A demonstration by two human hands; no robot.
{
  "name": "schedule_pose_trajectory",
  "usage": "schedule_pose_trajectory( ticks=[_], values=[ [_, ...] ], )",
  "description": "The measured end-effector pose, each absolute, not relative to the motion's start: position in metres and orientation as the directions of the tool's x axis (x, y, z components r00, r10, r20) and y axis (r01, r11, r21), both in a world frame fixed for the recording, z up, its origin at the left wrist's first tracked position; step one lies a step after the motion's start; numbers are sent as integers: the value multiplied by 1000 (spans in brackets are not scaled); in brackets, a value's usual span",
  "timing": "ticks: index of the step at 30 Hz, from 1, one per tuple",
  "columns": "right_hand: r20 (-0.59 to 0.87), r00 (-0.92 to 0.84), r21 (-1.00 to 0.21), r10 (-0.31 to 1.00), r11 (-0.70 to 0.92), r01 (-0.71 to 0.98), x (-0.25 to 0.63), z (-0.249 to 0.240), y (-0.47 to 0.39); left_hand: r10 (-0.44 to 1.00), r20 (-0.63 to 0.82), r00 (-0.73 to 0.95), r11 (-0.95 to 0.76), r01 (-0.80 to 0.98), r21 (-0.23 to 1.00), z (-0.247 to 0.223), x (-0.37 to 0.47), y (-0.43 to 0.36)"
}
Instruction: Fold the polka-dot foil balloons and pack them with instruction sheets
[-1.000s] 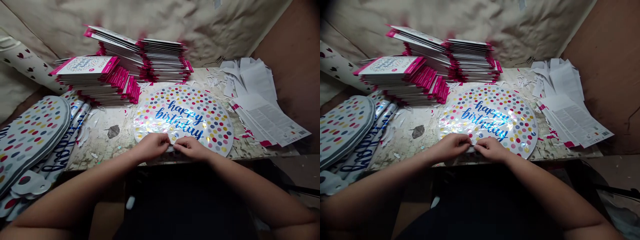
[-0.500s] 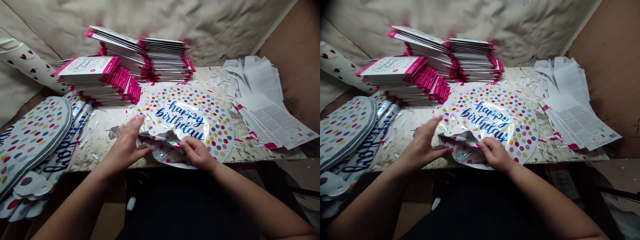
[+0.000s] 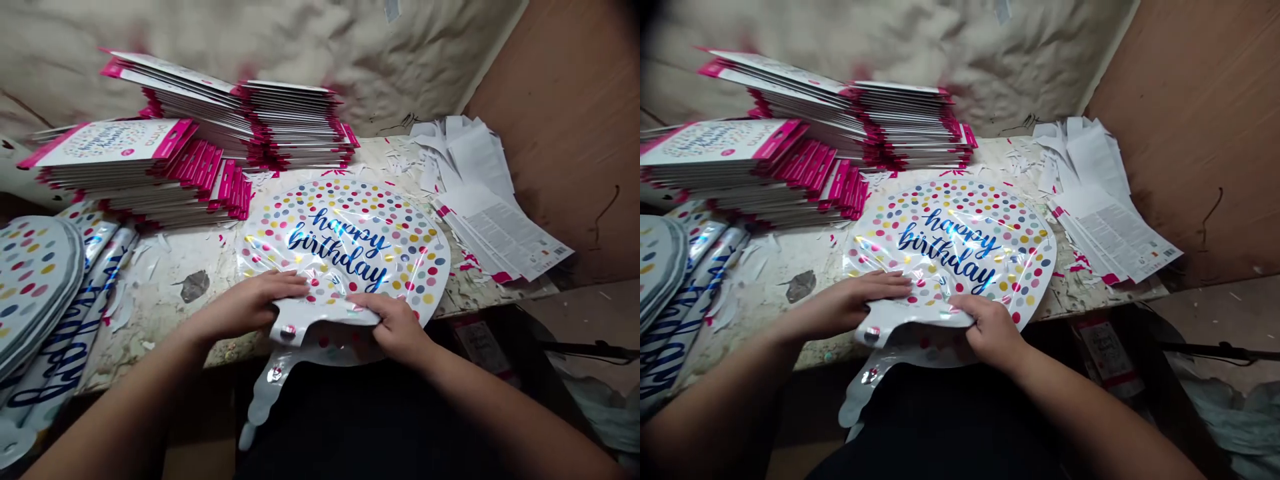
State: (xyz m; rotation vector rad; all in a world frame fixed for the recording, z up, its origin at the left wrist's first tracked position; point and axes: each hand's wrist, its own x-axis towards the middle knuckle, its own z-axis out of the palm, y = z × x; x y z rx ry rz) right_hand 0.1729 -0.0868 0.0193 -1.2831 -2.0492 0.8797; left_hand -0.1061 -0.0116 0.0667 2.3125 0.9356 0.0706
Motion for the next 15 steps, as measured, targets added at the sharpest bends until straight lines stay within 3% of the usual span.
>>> schedule_pose_trajectory(
  ticks=[3,7,9,11,13,15],
  values=[
    [161,-464,-580,871,464,670,196,8,-90,657,-121,744,-618,623,479,45,-110,-15],
    [176,-207,-326,963,255,911,252,-3,-75,652,-76,755,-651,608,455,29,-123,-21],
    [181,-222,-230,958,260,938,275,0,-58,629,-79,773,-671,592,448,27,-124,-20],
    [143,-375,-200,916,398,895,290,4,-40,584,-83,808,-701,553,450,27,-124,-18],
    [80,-487,-266,870,489,830,299,6,-23,548,-74,833,-729,518,448,27,-127,-17],
    [49,-485,-358,873,468,808,307,6,-10,568,-48,821,-731,531,430,26,-136,-19]
  ],
)
